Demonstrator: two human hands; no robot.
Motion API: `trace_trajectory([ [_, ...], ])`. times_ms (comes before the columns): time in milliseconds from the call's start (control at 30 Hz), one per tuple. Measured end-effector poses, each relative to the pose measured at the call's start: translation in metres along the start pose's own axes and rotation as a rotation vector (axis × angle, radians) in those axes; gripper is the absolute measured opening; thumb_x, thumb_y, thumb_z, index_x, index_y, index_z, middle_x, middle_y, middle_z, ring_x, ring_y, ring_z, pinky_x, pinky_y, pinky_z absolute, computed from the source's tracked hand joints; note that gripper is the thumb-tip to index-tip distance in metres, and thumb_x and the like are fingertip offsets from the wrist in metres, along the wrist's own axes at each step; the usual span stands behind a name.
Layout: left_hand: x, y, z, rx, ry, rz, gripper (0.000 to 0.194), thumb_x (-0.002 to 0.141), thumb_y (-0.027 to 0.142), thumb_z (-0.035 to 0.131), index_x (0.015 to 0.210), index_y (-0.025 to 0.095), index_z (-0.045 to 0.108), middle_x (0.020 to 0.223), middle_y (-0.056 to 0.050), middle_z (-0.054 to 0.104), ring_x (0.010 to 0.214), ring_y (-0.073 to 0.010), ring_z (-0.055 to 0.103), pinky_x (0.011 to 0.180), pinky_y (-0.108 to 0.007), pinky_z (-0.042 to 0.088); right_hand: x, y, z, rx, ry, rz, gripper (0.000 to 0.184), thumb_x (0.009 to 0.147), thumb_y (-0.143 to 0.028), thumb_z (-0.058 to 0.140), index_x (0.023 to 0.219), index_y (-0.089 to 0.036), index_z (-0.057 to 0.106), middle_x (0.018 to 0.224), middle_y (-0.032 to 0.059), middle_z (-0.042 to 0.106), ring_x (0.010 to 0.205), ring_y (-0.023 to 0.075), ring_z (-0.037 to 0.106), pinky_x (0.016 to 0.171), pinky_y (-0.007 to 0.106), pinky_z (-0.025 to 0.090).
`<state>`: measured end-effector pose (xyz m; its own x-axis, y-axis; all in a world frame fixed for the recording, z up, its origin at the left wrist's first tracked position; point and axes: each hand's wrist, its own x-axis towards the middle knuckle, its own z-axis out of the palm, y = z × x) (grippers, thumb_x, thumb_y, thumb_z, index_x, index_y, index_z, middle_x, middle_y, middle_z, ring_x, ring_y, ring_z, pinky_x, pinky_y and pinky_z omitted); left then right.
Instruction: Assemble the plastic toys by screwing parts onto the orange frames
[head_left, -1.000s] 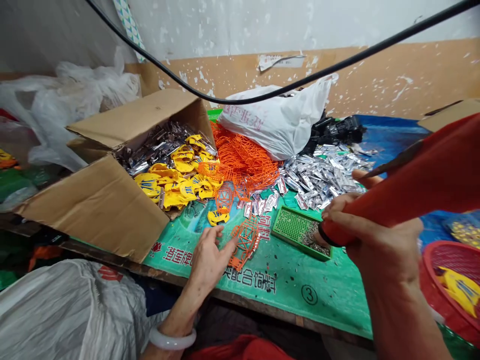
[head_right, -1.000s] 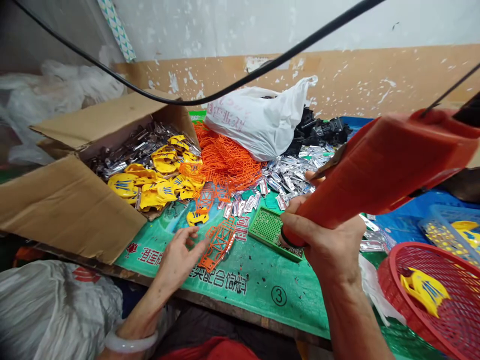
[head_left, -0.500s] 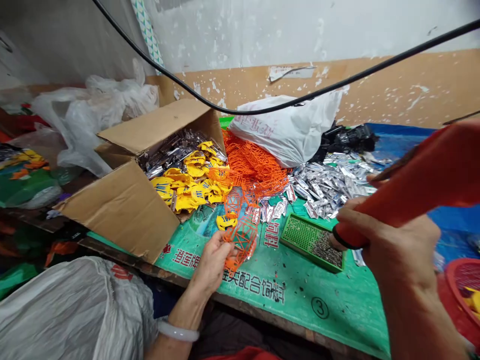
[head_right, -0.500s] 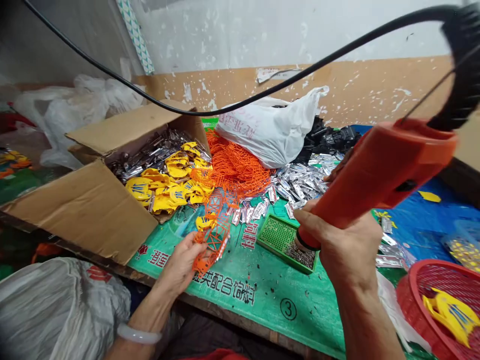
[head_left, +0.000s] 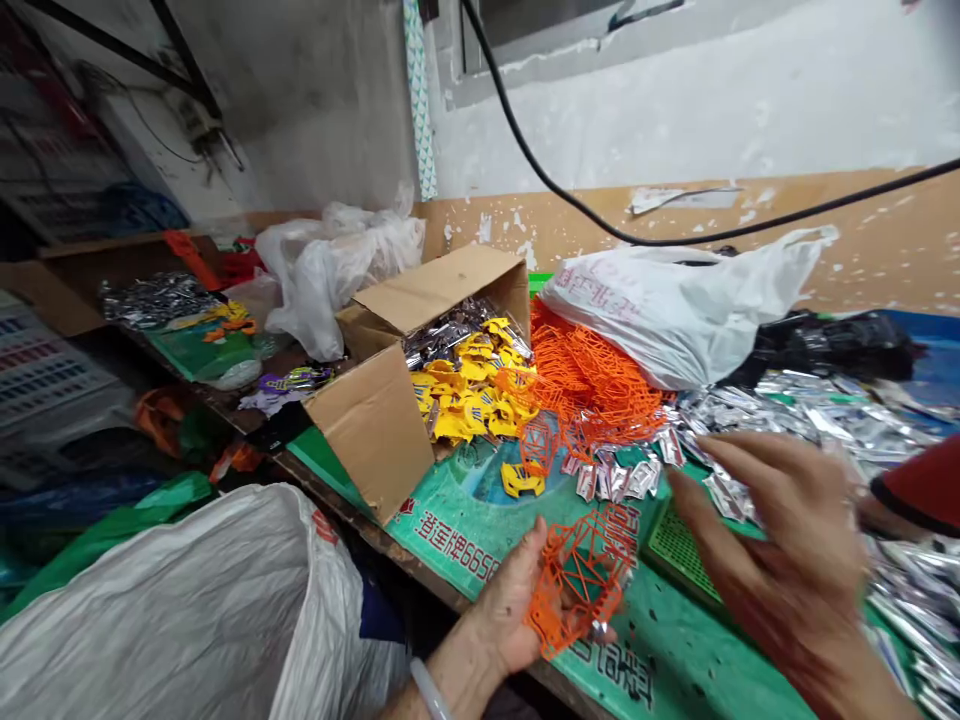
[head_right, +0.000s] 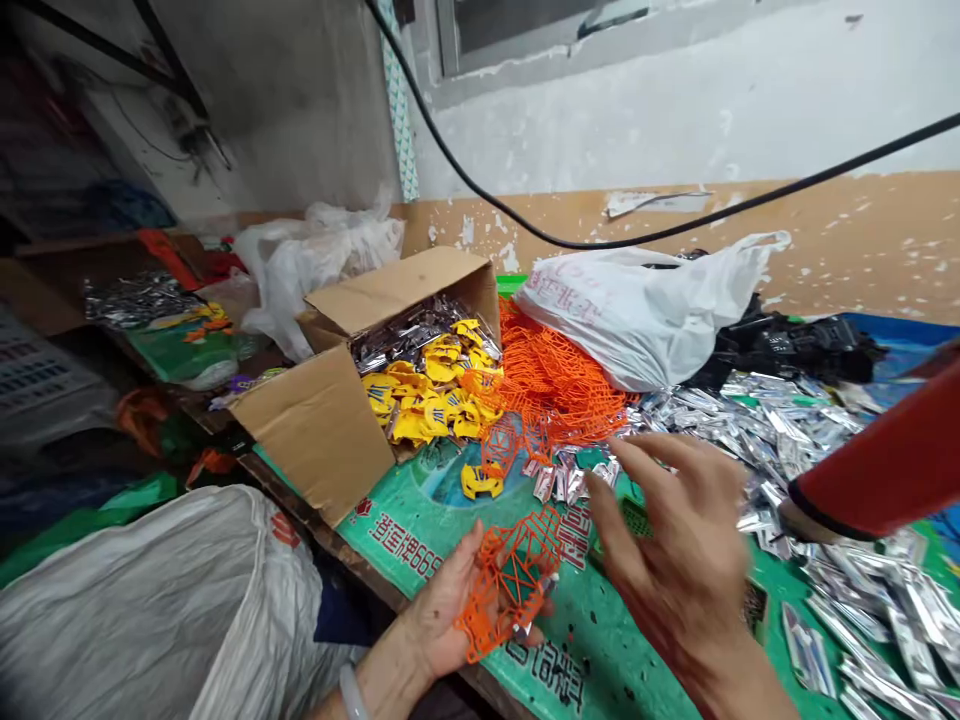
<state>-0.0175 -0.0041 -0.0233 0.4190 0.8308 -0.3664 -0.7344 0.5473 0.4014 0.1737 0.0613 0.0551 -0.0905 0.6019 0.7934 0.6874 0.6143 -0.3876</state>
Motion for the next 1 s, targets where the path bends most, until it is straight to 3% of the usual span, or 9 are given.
trace_trajectory([
  [33, 0.000, 0.000, 0.000, -0.019, -0.005, -0.007, 0.057, 0.084, 0.058, 0.050, 0.109, 0.008, 0.064, 0.093, -0.015, 0.073, 0.073, -0.0237, 0.070, 0.061, -0.033, 0.052, 0.008, -0.002, 0.022, 0.070, -0.082, -0.088, 0.019, 0.081, -0.030, 0.063, 0.098, -0.023, 0.063, 0.095, 0.0094, 0.063, 0.093, 0.0271, 0.059, 0.082, 0.046, 0.046],
  [133, -0.002, 0.002, -0.002, -0.062, 0.018, -0.006, 0.054, 0.087, 0.056, 0.045, 0.102, 0.009, 0.066, 0.085, -0.012, 0.073, 0.066, -0.0220, 0.069, 0.057, -0.031, 0.050, 0.027, -0.012, 0.083, 0.188, -0.490, -0.141, 0.018, 0.090, -0.030, 0.051, 0.094, -0.019, 0.064, 0.090, 0.0078, 0.064, 0.085, 0.0205, 0.062, 0.074, 0.036, 0.050],
  [167, -0.003, 0.003, -0.003, -0.077, 0.033, -0.006, 0.053, 0.087, 0.056, 0.044, 0.099, 0.010, 0.066, 0.081, -0.011, 0.073, 0.063, -0.0216, 0.069, 0.056, -0.031, 0.050, 0.032, -0.017, 0.100, 0.194, -0.563, -0.164, 0.019, 0.090, -0.029, 0.050, 0.094, -0.018, 0.065, 0.089, 0.0078, 0.065, 0.083, 0.0194, 0.062, 0.072, 0.034, 0.051],
  [400, -0.008, 0.007, -0.004, -0.118, 0.219, 0.042, 0.056, 0.087, 0.060, 0.039, 0.093, 0.011, 0.067, 0.072, -0.008, 0.072, 0.052, -0.0198, 0.065, 0.055, -0.031, 0.047, 0.062, -0.082, 0.190, 0.187, -0.770, -0.395, 0.021, 0.088, -0.019, 0.049, 0.098, -0.020, 0.067, 0.096, 0.0088, 0.060, 0.090, 0.0206, 0.055, 0.076, 0.033, 0.044],
  [533, -0.009, 0.011, -0.003, -0.152, 0.264, 0.053, 0.058, 0.090, 0.056, 0.032, 0.088, 0.009, 0.068, 0.069, -0.010, 0.071, 0.054, -0.0210, 0.066, 0.056, -0.032, 0.048, 0.073, -0.099, 0.223, 0.190, -0.837, -0.462, 0.019, 0.087, -0.017, 0.049, 0.083, -0.018, 0.068, 0.103, 0.0121, 0.056, 0.100, 0.0252, 0.048, 0.082, 0.039, 0.040],
  [667, -0.013, 0.017, -0.002, -0.171, 0.284, 0.067, 0.050, 0.090, 0.050, 0.039, 0.089, 0.010, 0.069, 0.068, -0.009, 0.072, 0.057, -0.0203, 0.066, 0.061, -0.032, 0.050, 0.072, -0.090, 0.221, 0.229, -0.872, -0.384, 0.020, 0.088, -0.017, 0.048, 0.078, -0.016, 0.065, 0.105, 0.0126, 0.057, 0.101, 0.0255, 0.046, 0.084, 0.040, 0.039],
  [800, -0.012, 0.015, 0.001, -0.158, 0.250, 0.113, 0.050, 0.088, 0.051, 0.045, 0.093, 0.007, 0.069, 0.078, -0.013, 0.073, 0.063, -0.0214, 0.067, 0.062, -0.031, 0.050, 0.063, -0.078, 0.181, 0.363, -0.858, -0.217, 0.014, 0.088, -0.019, 0.049, 0.080, -0.017, 0.061, 0.096, 0.0081, 0.060, 0.094, 0.0206, 0.049, 0.084, 0.036, 0.040],
  [900, -0.009, 0.011, 0.001, -0.160, 0.238, 0.104, 0.049, 0.084, 0.051, 0.048, 0.091, 0.008, 0.068, 0.078, -0.014, 0.073, 0.067, -0.0226, 0.069, 0.066, -0.032, 0.050, 0.053, -0.066, 0.146, 0.506, -0.857, -0.032, 0.016, 0.089, -0.024, 0.047, 0.079, -0.017, 0.058, 0.075, 0.0032, 0.059, 0.071, 0.0155, 0.052, 0.066, 0.029, 0.043],
  [1000, -0.006, 0.008, 0.000, -0.151, 0.253, 0.096, 0.039, 0.081, 0.048, 0.052, 0.078, 0.012, 0.065, 0.071, -0.012, 0.072, 0.067, -0.0245, 0.069, 0.068, -0.035, 0.050, 0.045, -0.049, 0.127, 0.657, -0.855, 0.144, 0.021, 0.087, -0.035, 0.049, 0.078, -0.018, 0.058, 0.068, 0.0001, 0.058, 0.061, 0.0133, 0.051, 0.056, 0.026, 0.041],
])
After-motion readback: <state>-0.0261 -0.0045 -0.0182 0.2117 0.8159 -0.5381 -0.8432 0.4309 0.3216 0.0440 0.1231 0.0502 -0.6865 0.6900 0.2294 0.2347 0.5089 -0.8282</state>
